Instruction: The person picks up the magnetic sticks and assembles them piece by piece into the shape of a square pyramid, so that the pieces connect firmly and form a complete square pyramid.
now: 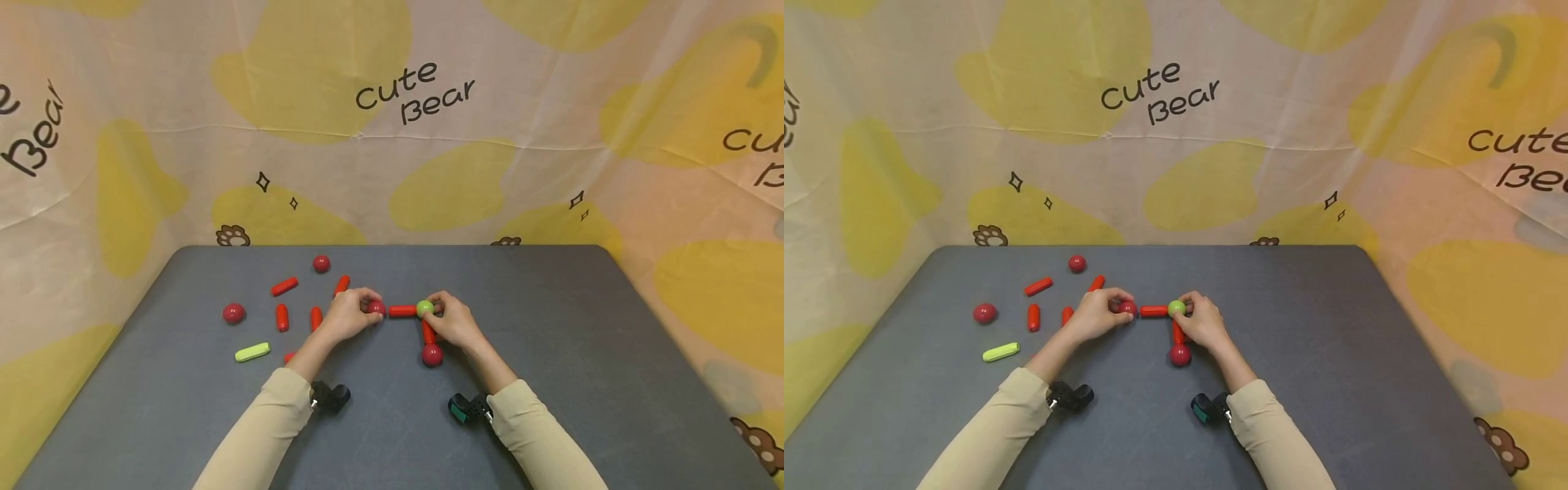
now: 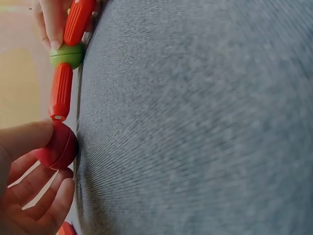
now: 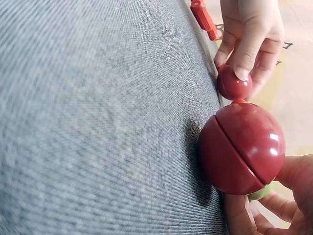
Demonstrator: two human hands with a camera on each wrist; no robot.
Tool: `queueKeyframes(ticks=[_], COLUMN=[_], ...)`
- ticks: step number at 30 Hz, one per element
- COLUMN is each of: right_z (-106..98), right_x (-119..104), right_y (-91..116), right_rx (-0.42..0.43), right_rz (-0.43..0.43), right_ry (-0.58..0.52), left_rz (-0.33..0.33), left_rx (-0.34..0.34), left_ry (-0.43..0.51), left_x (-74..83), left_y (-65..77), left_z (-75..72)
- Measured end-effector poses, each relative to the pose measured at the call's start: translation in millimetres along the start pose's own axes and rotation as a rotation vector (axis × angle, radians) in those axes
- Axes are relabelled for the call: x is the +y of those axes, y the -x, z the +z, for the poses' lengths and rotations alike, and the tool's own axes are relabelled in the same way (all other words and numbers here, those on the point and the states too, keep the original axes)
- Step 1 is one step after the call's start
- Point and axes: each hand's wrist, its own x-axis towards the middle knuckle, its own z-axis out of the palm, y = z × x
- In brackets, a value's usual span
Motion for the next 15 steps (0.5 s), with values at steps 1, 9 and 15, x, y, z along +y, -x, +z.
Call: queueKeyframes(ticks=[1, 9, 15], right_z=[0.0, 0.9, 1.1], right_x=[-0.3, -0.6, 1.0], right_y=[-0.1, -0.3, 0.0], right_rx=[0.002, 0.005, 0.009], right_rz=[-0.001, 0.000, -0.014], right_ry=[0.002, -0.010, 0.006], left_rz=[0.004, 0.006, -0.015], left_rx=[-0.003, 0.003, -0.009], left_ry=[0.003, -0.008, 0.002], left_x=[-0.4, -0.2, -0.5], left_y=[0.1, -0.4, -0.7], left_z=[0.7, 4.6, 4.6])
